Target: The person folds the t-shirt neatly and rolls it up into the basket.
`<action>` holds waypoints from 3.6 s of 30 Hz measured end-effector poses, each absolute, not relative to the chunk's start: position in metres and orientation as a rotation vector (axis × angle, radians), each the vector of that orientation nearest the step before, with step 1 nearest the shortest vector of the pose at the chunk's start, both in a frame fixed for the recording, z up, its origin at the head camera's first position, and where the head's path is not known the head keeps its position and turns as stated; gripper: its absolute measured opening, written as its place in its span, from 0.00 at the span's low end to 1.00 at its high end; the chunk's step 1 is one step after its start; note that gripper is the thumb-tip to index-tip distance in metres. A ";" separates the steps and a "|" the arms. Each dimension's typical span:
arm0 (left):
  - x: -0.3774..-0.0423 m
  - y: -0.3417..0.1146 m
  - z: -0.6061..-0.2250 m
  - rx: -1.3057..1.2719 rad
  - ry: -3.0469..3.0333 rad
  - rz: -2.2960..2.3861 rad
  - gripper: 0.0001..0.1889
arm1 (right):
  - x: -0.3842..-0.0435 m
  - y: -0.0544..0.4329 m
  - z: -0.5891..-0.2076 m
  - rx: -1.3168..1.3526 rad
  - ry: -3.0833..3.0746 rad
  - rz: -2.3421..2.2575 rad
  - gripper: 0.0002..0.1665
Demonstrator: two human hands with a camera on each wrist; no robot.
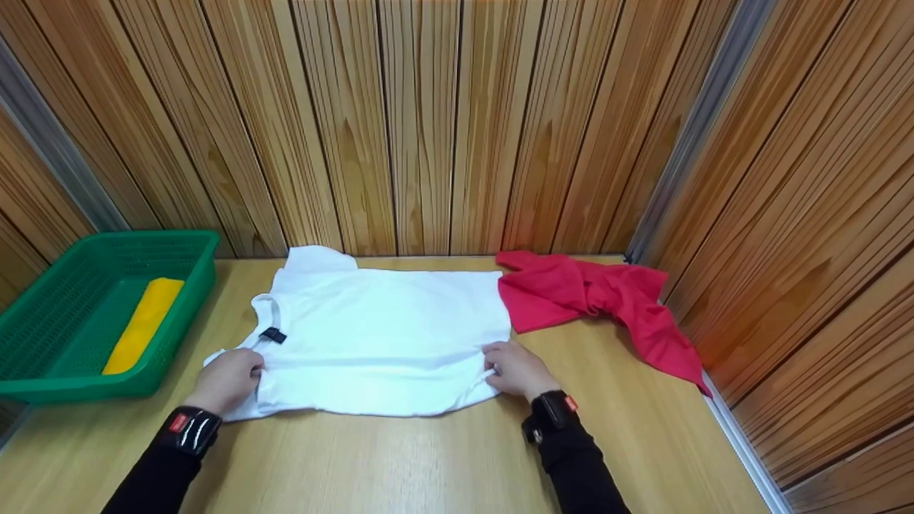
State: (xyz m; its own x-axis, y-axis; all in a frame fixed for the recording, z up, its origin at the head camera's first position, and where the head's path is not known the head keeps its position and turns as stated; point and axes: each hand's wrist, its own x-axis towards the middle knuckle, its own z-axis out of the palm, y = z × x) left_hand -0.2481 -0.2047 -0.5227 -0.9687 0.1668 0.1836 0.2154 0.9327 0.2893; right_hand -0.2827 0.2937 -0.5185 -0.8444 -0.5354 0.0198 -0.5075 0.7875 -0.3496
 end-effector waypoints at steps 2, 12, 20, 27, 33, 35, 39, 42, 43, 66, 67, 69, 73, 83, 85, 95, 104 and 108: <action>-0.258 -0.204 -0.523 -0.226 -2.952 -0.462 0.11 | -0.294 0.290 -0.519 -0.839 2.896 -0.526 0.06; -0.290 -0.195 -0.526 -0.062 -2.880 -0.384 0.05 | -0.335 0.274 -0.515 -0.641 2.863 -0.557 0.05; -0.291 -0.197 -0.525 -0.075 -2.916 -0.447 0.05 | -0.338 0.277 -0.519 -0.657 2.890 -0.595 0.06; -0.276 -0.204 -0.528 -0.120 -2.956 -0.470 0.05 | -0.320 0.285 -0.523 -0.774 2.925 -0.603 0.09; -0.255 -0.207 -0.526 -0.179 -2.957 -0.424 0.07 | -0.300 0.291 -0.523 -0.779 2.900 -0.582 0.08; -0.249 -0.207 -0.523 -0.186 -2.987 -0.418 0.07 | -0.294 0.292 -0.522 -0.718 2.875 -0.582 0.12; -0.236 -0.207 -0.518 -0.186 -3.054 -0.433 0.08 | -0.280 0.293 -0.520 -0.692 2.859 -0.554 0.06; -0.228 -0.207 -0.517 -0.194 -3.075 -0.425 0.08 | -0.271 0.293 -0.517 -0.715 2.850 -0.539 0.06; -0.226 -0.207 -0.516 -0.199 -3.077 -0.421 0.08 | -0.269 0.293 -0.516 -0.721 2.846 -0.535 0.07; -0.192 -0.207 -0.520 -0.276 -3.022 -0.371 0.08 | -0.234 0.301 -0.513 -0.810 2.828 -0.574 0.09; -0.191 -0.207 -0.520 -0.277 -3.022 -0.372 0.08 | -0.233 0.301 -0.513 -0.801 2.822 -0.577 0.09; -0.189 -0.207 -0.519 -0.281 -3.018 -0.375 0.08 | -0.231 0.301 -0.513 -0.800 2.814 -0.581 0.09; -0.187 -0.207 -0.518 -0.284 -3.016 -0.382 0.08 | -0.229 0.303 -0.512 -0.831 2.818 -0.585 0.09; -0.183 -0.205 -0.514 -0.259 -3.098 -0.401 0.07 | -0.220 0.306 -0.511 -0.851 2.809 -0.609 0.10; -0.182 -0.206 -0.514 -0.265 -3.097 -0.413 0.07 | -0.219 0.306 -0.512 -0.860 2.816 -0.614 0.11; -0.183 -0.222 -0.514 -0.245 -3.123 -0.611 0.03 | -0.220 0.308 -0.514 -0.874 2.841 -0.610 0.09; -0.179 -0.252 -0.508 -0.038 -3.205 -0.878 0.12 | -0.220 0.317 -0.508 -0.840 2.855 -0.638 0.07; -0.176 -0.260 -0.510 0.045 -3.217 -0.983 0.14 | -0.218 0.321 -0.507 -0.873 2.870 -0.662 0.06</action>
State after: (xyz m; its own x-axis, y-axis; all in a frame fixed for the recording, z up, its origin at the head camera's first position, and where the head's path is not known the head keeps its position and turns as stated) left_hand -0.1761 -0.2603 -0.5098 -0.9751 0.0391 -0.2185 -0.0898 0.8308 0.5492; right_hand -0.2176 0.3211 -0.5072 -0.8362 -0.5454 0.0577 -0.5155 0.7458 -0.4220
